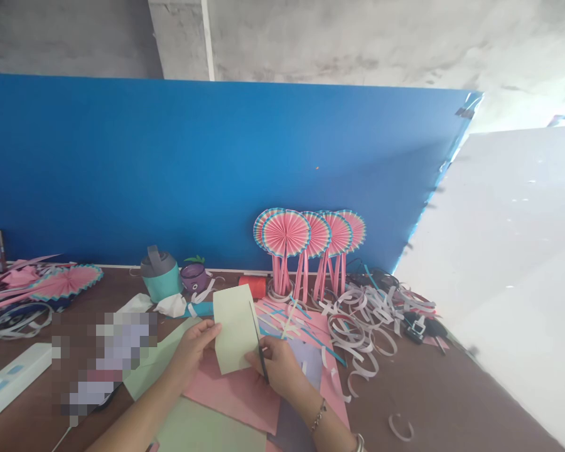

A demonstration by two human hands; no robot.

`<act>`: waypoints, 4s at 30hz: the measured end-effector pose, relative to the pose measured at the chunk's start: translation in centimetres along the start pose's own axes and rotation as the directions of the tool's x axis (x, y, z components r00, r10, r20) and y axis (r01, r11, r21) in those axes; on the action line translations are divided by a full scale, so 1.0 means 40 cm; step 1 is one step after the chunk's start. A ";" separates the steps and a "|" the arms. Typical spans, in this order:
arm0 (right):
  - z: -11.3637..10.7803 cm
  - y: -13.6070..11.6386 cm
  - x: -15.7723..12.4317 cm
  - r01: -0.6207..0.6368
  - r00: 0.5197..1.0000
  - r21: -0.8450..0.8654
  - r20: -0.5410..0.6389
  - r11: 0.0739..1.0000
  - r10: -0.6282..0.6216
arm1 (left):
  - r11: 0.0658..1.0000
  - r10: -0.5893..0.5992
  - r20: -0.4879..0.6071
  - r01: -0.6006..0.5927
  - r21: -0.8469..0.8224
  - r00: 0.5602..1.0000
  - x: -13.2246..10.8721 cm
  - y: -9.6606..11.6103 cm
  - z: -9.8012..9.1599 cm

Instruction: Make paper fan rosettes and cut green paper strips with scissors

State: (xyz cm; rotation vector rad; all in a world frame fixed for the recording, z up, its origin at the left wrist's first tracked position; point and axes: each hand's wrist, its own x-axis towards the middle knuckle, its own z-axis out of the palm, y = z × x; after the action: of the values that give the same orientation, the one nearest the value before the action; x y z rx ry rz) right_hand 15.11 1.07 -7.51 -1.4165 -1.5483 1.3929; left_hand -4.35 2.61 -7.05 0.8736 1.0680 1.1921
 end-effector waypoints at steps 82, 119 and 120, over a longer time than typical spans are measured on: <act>-0.028 -0.034 0.000 0.111 0.971 0.139 -0.228 0.984 -0.077 | 0.996 0.019 0.030 -0.022 0.082 0.999 -0.007 0.004 0.006; -0.015 -0.062 -0.047 0.053 0.972 0.007 0.227 0.999 -0.053 | 0.992 0.091 -0.240 -0.109 -0.063 0.967 0.011 0.042 -0.024; -0.015 -0.062 -0.047 0.053 0.973 0.008 0.224 0.999 -0.054 | 0.992 0.090 -0.240 -0.109 -0.065 0.966 0.010 0.042 -0.023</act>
State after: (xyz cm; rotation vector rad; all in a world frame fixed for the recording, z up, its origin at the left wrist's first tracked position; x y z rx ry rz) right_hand 15.34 -0.23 -4.61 -1.2405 -1.7120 1.5642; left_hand -5.71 3.31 -5.80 0.7439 1.1708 1.4406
